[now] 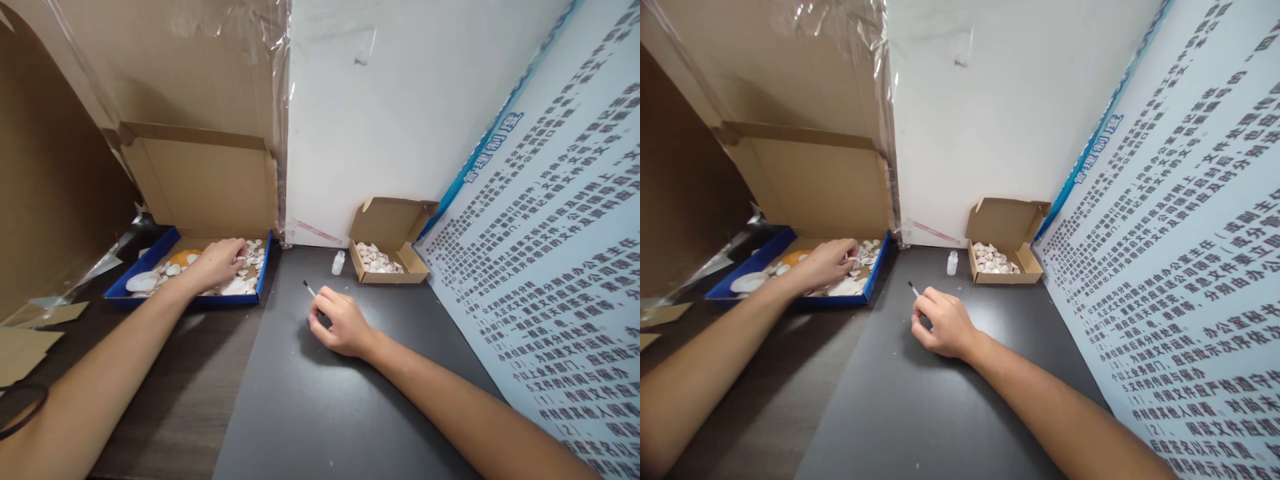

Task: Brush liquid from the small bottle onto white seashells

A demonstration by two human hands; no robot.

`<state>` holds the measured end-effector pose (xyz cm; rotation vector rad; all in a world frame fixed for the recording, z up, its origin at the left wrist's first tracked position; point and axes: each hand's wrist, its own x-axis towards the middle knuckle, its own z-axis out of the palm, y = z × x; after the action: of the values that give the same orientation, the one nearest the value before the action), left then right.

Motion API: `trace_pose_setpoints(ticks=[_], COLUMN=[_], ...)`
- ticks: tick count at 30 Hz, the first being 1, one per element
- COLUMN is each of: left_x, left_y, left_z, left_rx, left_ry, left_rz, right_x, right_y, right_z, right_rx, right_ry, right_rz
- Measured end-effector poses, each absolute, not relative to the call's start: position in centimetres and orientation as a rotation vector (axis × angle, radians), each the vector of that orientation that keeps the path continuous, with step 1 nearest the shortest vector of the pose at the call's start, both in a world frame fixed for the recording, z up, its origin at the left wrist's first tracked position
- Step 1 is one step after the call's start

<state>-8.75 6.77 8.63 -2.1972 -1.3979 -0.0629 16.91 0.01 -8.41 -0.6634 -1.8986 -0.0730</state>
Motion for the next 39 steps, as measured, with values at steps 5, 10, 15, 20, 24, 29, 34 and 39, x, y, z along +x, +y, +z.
trace_pose_setpoints(ticks=[5, 10, 15, 20, 24, 29, 34, 39], left_x=[-9.0, -8.6, -7.0, -1.1, 3.3, 3.9, 3.0, 2.6], left_y=[6.9, 6.7, 4.8, 0.5, -0.2, 3.1, 4.5, 4.8], left_z=[8.5, 8.7, 9.3, 7.0, 2.8, -0.6, -1.0, -0.7], left_rx=[-2.199, -2.191, -2.292, -2.647, -2.948, -3.169, -3.146, -3.276], left_ry=[-1.415, -1.435, -1.461, -1.203, -1.241, -1.778, -1.828, -1.827], left_rz=[-0.079, -0.216, -0.357, -0.674, -0.664, -1.145, -1.426, -1.496], right_x=[16.9, 16.9, 16.9, 17.0, 17.3, 17.6, 17.8, 18.0], right_y=[0.0, 0.1, 0.1, 0.3, 0.8, 1.0, 1.3, 1.9], right_z=[-8.4, -8.4, -8.3, -8.4, -8.5, -8.6, -8.4, -8.1], right_rx=[-0.664, -0.671, -0.686, -0.700, -0.632, -0.616, -0.654, -0.696], right_ry=[-1.902, -1.911, -1.874, -1.663, -1.513, -1.419, -1.450, -1.449], right_rz=[-0.066, -0.054, 0.018, 0.195, 0.296, 0.399, 0.471, 0.551])
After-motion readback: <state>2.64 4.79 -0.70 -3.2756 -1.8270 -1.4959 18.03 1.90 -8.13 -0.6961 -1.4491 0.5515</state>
